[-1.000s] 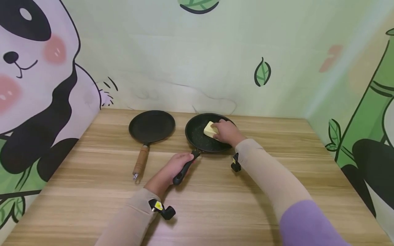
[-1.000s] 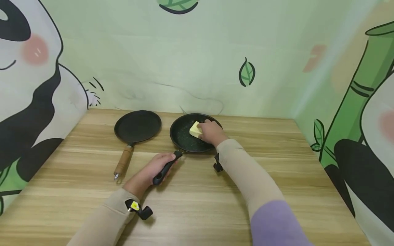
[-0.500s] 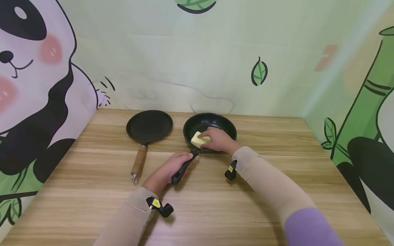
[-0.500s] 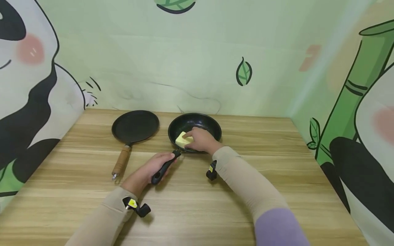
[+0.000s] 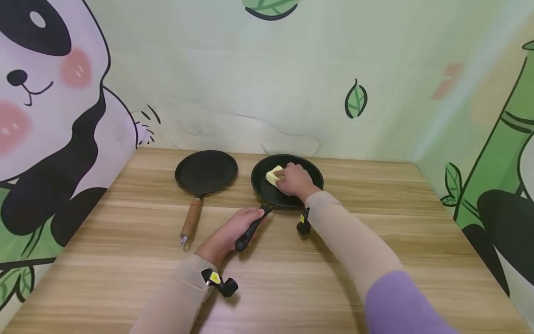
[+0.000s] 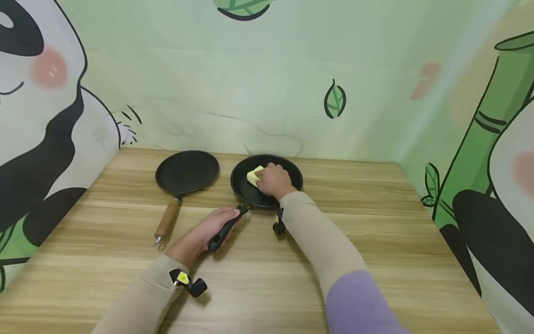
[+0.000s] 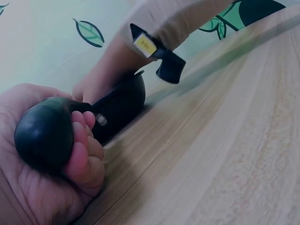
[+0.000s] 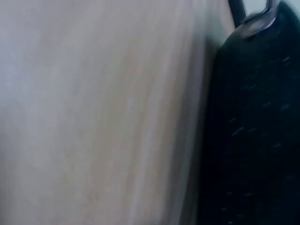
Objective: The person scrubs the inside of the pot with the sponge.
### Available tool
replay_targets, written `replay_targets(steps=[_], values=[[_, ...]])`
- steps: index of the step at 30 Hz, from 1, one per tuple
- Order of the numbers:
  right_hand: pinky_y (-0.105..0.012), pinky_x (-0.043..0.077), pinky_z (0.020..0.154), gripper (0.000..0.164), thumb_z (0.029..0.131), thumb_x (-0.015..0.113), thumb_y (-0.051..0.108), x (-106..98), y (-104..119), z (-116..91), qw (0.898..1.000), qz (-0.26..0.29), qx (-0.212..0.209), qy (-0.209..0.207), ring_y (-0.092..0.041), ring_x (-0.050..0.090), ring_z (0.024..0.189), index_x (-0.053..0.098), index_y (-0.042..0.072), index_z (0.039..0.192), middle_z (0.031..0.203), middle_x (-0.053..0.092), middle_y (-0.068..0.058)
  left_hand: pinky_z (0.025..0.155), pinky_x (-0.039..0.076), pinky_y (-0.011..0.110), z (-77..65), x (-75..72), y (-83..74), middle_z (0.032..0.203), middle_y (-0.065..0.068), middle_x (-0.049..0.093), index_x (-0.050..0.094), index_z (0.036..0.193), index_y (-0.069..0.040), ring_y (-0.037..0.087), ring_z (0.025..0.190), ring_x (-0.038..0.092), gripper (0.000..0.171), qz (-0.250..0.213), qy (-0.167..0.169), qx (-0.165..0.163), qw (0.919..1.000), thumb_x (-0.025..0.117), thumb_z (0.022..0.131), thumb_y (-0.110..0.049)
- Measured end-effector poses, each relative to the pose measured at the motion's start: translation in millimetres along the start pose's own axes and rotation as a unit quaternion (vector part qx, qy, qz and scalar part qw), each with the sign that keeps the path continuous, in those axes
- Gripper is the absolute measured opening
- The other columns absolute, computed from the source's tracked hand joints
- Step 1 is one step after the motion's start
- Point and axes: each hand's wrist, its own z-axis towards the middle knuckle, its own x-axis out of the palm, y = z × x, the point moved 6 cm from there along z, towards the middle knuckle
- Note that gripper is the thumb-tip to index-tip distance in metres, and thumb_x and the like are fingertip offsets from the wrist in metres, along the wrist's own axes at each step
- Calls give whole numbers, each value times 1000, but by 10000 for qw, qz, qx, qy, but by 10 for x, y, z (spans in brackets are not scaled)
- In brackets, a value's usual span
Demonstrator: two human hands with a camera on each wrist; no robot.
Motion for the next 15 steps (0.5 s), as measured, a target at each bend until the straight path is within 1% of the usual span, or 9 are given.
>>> replay_targets(steps=[2,4,6,7,8,9,12,14,15], values=[[-45,48,93,40,95,62,31,8,109,-38,9981,121,-583,130,-31,58,106,68,21,133,120,62,-14,41,36,24,-4,-6,4,74,4,48,61,114,3,13,50,45,39,30,-43,-28,10000,51,103,-33],[-43,48,96,40,94,65,30,19,180,-80,9929,211,-1131,311,-30,60,108,69,19,133,121,63,-14,42,36,24,-10,-8,4,74,4,48,61,115,2,14,51,46,38,45,-65,-63,9999,51,103,-33],[-42,48,98,40,94,67,30,24,179,-107,9881,268,-1436,480,-28,60,110,69,21,132,122,64,-13,43,37,24,-12,-5,3,74,4,48,61,117,2,14,51,46,39,46,-30,-67,10000,51,103,-33],[-42,48,98,39,94,67,30,17,151,-107,9875,272,-1463,524,-28,60,111,69,21,133,122,64,-12,42,37,24,-15,-1,-4,73,4,48,60,118,2,14,51,45,39,52,4,-65,10000,50,103,-33],[-42,48,98,39,94,68,30,7,102,-97,9889,249,-1369,524,-27,60,111,69,23,133,123,64,-12,42,37,24,-15,4,-8,72,3,48,60,118,2,13,51,45,39,45,40,-60,10000,50,103,-33],[-43,49,98,39,95,68,30,-9,41,-80,9913,242,-1183,516,-27,60,111,68,24,133,124,63,-11,41,37,25,-16,6,-11,70,3,48,59,119,2,13,50,45,39,25,74,-75,9999,50,104,-33],[-45,51,93,40,97,65,33,-34,-147,-13,9980,91,-449,434,-28,61,108,66,26,136,125,62,-12,38,36,25,-12,5,-15,65,3,46,58,119,2,13,48,43,39,9,156,-43,9999,49,104,-33],[-45,52,89,41,99,62,36,-22,-227,13,9993,-123,-48,359,-28,61,105,63,27,140,124,61,-13,37,37,25,-11,-2,-13,64,3,46,58,120,2,12,48,43,39,4,170,-36,9998,48,104,-33],[-44,52,87,42,100,60,37,-8,-242,14,9992,-227,65,334,-28,61,103,62,28,141,123,60,-13,37,37,25,-10,-8,-9,64,3,46,58,120,2,12,47,43,40,7,168,-34,9999,48,104,-33]])
